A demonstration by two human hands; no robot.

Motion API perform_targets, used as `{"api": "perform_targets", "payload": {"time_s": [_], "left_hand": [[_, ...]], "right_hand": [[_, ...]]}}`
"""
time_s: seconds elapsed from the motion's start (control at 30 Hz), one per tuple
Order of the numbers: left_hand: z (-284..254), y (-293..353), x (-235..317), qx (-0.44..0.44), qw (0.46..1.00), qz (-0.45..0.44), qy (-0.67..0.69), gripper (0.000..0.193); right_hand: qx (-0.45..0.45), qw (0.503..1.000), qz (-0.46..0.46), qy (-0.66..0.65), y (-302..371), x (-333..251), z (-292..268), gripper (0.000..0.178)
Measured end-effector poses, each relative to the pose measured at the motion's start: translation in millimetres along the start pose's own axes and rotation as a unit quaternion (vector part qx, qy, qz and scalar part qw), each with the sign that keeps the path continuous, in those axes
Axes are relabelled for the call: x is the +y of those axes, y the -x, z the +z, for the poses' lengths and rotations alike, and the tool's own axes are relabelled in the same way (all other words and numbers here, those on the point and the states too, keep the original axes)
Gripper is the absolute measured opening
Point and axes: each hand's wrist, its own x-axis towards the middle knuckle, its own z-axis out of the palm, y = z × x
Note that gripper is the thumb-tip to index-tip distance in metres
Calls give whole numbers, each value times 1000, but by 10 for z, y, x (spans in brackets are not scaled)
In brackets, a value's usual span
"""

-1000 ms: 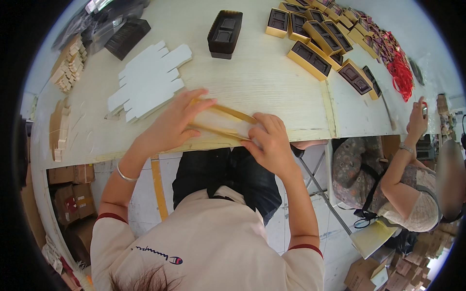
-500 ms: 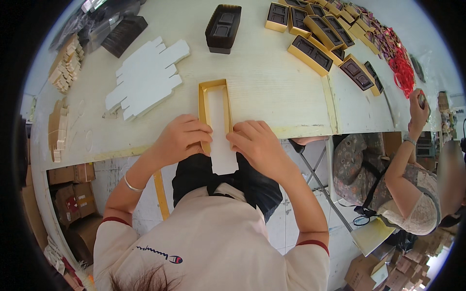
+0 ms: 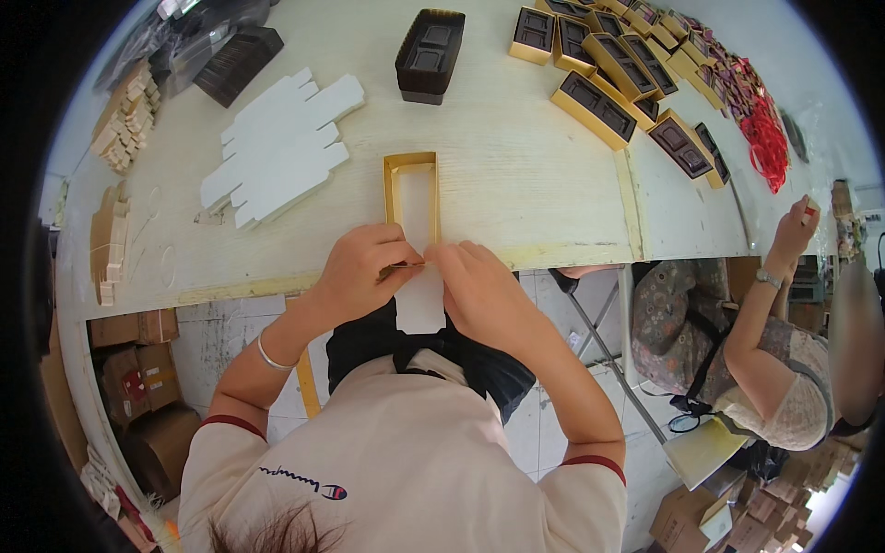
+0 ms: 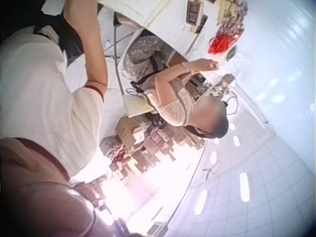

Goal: The person folds white cardboard blanks into rectangular boxes, inserts black plastic trays into the boxes, and places the completed units on the table. The process repeats with multiple units throughout the clip.

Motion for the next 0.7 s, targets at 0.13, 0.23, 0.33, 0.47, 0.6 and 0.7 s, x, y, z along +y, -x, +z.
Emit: {"api": "perform_targets", "payload": {"time_s": [0.13, 0.23, 0.33, 0.47, 0.6, 0.7], "left_hand": [[-35, -10, -27, -13, 999, -8, 31, 7], [-107, -37, -23, -60, 993, -30, 96, 13], [-178, -49, -107, -85, 976, -41, 195, 27], [-164, -18, -169, -75, 972, -33, 219, 36], [-69, 18, -78, 15, 978, -73, 193, 29], [-5, 13, -47, 83, 987, -42, 133, 18]], "right_hand": [[84, 984, -112, 113, 83, -59, -24, 36], [127, 981, -131, 61, 116, 61, 128, 37], [157, 979, -91, -96, 5, 184, 219, 33], [175, 914, 41, -364, -50, 175, 418, 36], [230, 930, 56, -282, -70, 64, 462, 42], [230, 973, -4, -26, -65, 26, 448, 39]]}}
